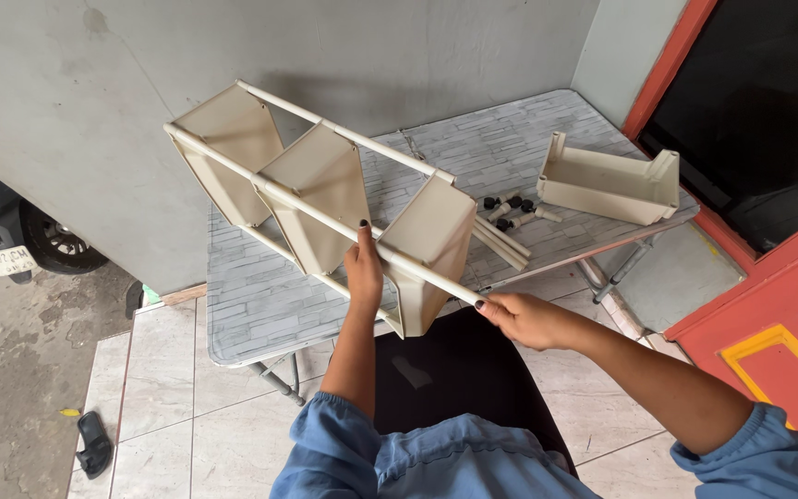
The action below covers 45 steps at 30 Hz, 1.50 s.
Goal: The person assembles a beige plastic shelving unit by inserting white plastic rods into slots on the bins and connecting them to form a frame. The person repeatedly adjusts the rods and bins to align the structure on a folding table.
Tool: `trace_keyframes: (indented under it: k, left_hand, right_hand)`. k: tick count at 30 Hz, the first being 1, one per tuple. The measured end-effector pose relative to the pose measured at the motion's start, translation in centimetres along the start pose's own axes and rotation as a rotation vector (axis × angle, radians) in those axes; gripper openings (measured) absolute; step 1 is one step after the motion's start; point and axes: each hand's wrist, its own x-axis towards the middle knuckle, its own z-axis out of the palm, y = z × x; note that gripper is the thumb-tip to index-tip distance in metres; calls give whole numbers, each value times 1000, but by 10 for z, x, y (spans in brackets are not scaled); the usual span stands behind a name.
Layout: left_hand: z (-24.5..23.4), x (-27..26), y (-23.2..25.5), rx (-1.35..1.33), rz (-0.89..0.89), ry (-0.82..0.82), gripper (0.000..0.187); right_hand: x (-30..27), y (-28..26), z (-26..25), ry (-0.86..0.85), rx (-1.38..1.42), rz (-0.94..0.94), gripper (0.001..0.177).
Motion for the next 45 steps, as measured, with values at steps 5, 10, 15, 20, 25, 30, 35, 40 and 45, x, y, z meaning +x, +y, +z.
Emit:
trace_keyframes:
  k: [5,10,15,20,25,30,35,40,45]
  left_hand:
    - [-25,-11,15,185,91,131,61]
    - [-44,-18,50,523,775,305,50]
    - [-45,9,89,693,963,-177,62]
    - [-35,27,99,1186,570,-488,80]
    - [-34,34,86,1073,749,-434,68]
    - [-30,32,77,1081,715,-359,59]
    - [-27,32,83,1119,670,-358,60]
    - [-27,30,84,1105,679,-353,60]
    - [-28,29,82,1090,688,-345,60]
  right_hand:
    - [-3,-7,-11,-218,539,146,41]
    - [-9,-17,-13,-292,758,121,48]
    - [-8,-18,-12,-324,756,89,47]
    - [-8,-22,-7,-238,667,112,47]
    - [-8,-14,-1,-144,462,93,45]
    - [-1,-3,8,51,70,-73,39]
    - [-18,-26,18,384,-414,-317,31]
    - [-45,-65,38,483,-838,-115,45]
    - [-39,-59,28,448,-603,-143,35]
